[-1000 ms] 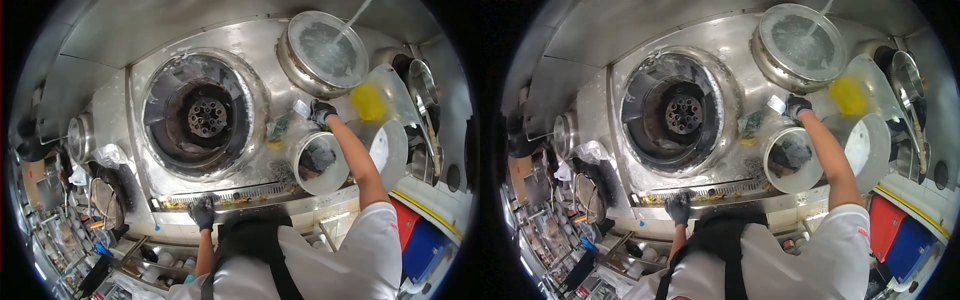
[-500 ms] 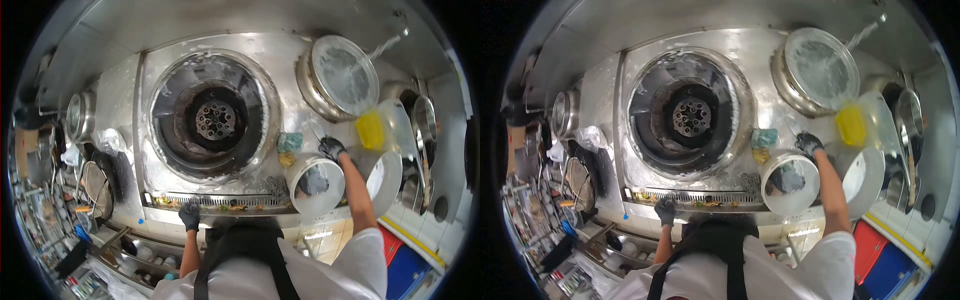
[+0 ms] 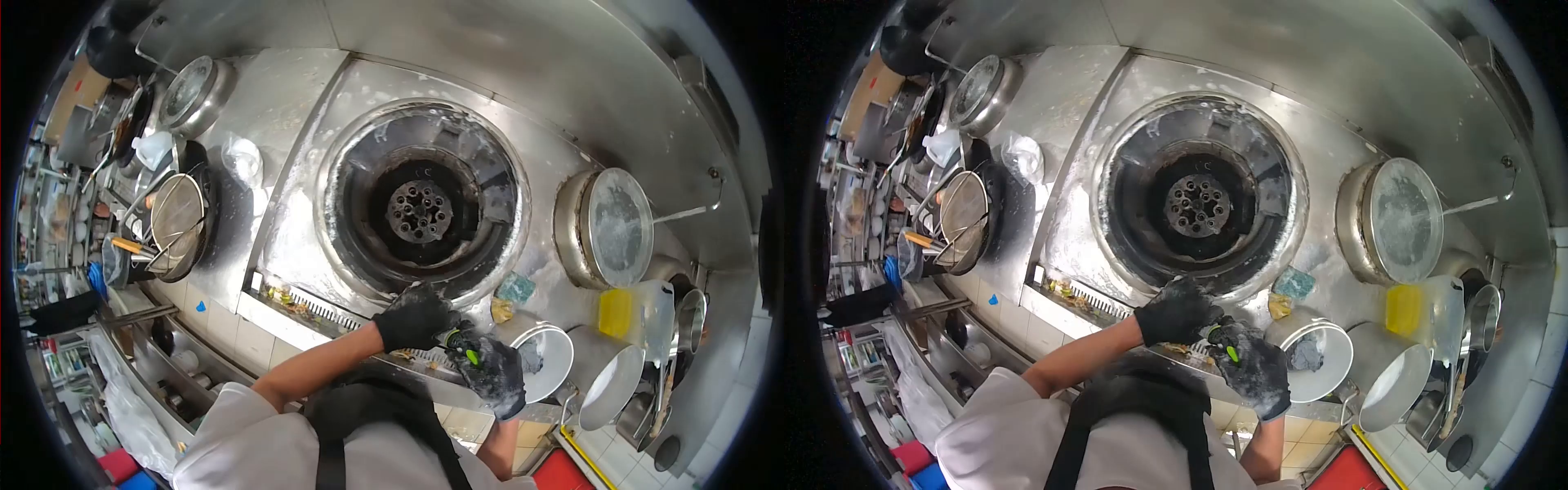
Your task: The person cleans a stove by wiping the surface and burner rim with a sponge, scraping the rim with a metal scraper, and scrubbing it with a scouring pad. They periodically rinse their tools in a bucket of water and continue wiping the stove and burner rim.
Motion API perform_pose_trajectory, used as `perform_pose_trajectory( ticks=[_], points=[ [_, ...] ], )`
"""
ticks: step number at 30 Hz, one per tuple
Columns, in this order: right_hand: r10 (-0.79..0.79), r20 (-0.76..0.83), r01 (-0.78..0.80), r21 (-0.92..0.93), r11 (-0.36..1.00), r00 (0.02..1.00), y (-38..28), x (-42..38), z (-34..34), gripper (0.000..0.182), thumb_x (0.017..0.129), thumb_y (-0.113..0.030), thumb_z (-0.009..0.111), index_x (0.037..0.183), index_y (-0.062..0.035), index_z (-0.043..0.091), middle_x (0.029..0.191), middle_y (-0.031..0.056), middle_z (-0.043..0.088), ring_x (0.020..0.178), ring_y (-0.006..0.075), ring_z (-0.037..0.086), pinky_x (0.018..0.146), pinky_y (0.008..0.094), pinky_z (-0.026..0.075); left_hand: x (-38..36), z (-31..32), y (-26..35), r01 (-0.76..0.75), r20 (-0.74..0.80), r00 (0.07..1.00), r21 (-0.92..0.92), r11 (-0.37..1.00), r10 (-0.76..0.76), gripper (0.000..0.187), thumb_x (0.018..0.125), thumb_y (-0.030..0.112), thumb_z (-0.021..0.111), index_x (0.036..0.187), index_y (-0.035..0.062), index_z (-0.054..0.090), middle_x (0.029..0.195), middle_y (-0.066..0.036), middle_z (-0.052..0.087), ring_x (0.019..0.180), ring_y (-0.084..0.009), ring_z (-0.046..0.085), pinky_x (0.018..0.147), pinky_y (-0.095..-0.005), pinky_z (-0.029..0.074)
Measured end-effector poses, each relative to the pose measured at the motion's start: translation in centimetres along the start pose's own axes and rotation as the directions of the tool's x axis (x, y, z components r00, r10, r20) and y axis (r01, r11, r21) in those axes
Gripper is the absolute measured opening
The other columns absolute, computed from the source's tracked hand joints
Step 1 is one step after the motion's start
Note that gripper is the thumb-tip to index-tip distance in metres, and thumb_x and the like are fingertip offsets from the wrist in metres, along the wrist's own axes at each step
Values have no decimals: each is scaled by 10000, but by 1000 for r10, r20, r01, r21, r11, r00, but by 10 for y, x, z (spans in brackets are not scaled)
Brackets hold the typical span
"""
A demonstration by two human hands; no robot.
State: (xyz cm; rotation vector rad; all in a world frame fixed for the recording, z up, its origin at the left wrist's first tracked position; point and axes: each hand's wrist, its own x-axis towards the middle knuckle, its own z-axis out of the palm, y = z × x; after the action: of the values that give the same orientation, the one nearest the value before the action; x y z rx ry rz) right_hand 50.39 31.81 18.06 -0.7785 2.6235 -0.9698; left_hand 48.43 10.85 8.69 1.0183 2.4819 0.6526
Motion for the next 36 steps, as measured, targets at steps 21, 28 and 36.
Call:
perform_pose_trajectory(
  ticks=[21,28,36],
  points=[
    [917,-393,97,912,398,-72,233,329,-37,578,955,-549,434,1331,-120,527,1169,49,629,984,164,577,809,273,459,-131,27,-360,215,-628,297,-691,691,-720,388,962,172,424,1279,-27,527,1290,-180,565,1222,-302,520,1038,-361,385],
    [614,-789,291,590,753,12,181,523,30,222,904,-293,612,898,-82,544,759,51,567,585,181,523,531,374,479,-127,26,-353,241,-633,456,-589,771,-626,467,970,47,371,1423,-55,323,1464,-146,387,1351,-227,372,1150,-339,233],
    [576,-811,197,551,811,-99,174,532,26,187,907,-205,646,849,-51,558,704,73,588,561,174,521,493,352,470,-143,20,-359,202,-602,539,-587,784,-589,473,935,69,385,1393,-51,376,1445,-186,399,1356,-295,367,1149,-374,247]
  ],
)
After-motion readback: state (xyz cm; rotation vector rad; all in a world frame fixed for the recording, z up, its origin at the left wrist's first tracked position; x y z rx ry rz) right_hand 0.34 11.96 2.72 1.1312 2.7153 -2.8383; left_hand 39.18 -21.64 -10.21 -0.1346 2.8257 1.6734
